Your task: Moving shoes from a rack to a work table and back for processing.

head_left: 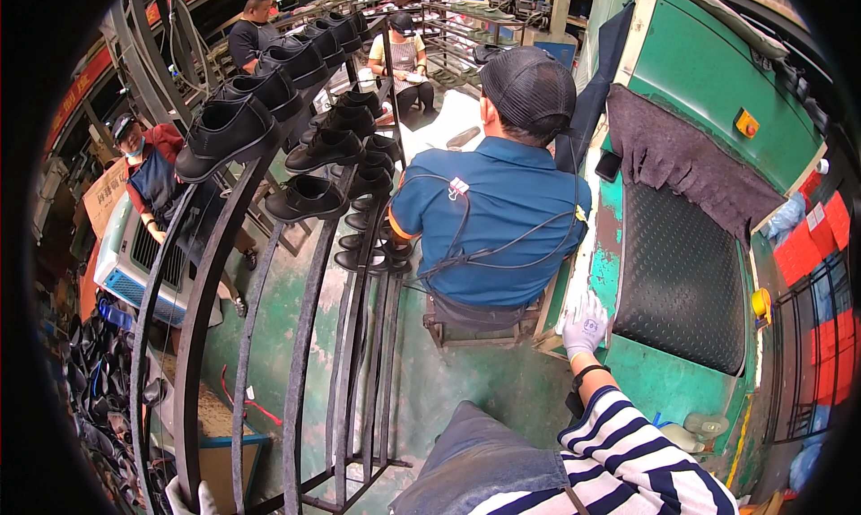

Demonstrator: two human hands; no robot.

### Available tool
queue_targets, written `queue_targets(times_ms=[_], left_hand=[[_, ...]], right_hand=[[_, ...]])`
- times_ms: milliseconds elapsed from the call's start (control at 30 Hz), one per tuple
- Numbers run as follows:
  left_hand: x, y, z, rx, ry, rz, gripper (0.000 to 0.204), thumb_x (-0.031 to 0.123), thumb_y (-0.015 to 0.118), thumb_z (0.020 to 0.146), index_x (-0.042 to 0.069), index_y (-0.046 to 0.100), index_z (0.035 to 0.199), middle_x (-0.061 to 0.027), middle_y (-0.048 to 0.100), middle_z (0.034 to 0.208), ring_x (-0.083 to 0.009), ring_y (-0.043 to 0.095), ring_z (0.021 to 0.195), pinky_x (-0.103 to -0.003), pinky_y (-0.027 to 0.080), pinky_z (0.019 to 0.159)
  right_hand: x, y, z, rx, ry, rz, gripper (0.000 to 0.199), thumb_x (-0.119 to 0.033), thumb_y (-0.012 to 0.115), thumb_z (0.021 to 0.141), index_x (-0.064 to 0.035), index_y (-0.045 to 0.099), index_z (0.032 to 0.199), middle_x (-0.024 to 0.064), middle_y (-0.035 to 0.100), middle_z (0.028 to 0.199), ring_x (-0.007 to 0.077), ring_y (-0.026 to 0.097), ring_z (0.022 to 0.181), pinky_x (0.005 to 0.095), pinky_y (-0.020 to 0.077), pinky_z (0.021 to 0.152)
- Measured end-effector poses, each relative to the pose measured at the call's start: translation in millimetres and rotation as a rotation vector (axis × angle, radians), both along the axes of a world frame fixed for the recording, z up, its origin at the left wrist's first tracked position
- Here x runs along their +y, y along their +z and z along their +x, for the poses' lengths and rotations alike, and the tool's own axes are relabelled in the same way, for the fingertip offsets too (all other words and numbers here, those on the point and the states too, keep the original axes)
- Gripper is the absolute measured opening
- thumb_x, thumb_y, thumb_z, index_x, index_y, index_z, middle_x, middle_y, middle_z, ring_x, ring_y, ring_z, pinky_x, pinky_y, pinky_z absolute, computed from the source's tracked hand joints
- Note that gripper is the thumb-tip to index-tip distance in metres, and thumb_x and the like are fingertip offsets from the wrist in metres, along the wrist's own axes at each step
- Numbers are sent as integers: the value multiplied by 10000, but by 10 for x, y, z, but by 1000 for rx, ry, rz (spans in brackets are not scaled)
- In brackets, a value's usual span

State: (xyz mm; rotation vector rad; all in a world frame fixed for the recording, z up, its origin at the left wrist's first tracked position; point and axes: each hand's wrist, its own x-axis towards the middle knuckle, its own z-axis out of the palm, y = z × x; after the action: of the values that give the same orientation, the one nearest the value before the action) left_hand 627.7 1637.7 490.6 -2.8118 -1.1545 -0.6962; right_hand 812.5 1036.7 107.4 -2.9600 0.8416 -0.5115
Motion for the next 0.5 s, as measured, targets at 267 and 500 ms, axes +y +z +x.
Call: queue_targets(times_ms=[267, 500], left_hand=[[31, -16, -19, -9, -4, 11, 510, 529, 761, 830, 148, 714, 1167, -88, 744, 1070, -297, 703, 956, -398, 527, 843], [113, -127, 15, -173, -107, -118, 358, 172, 767, 729, 48, 667, 1051, -163, 680, 889, -336, 660, 844, -395, 508, 794]], right_hand=[[-34, -26, -21, -20, 10, -35, 588, -365, 548, 891, -98, 524, 1415, 91, 484, 1500, 280, 412, 1388, 476, 251, 1178], [-46, -37, 0, -110, 60, 249, 547, -263, 573, 894, -26, 529, 1385, 192, 553, 1403, 358, 519, 1275, 451, 382, 1100]])
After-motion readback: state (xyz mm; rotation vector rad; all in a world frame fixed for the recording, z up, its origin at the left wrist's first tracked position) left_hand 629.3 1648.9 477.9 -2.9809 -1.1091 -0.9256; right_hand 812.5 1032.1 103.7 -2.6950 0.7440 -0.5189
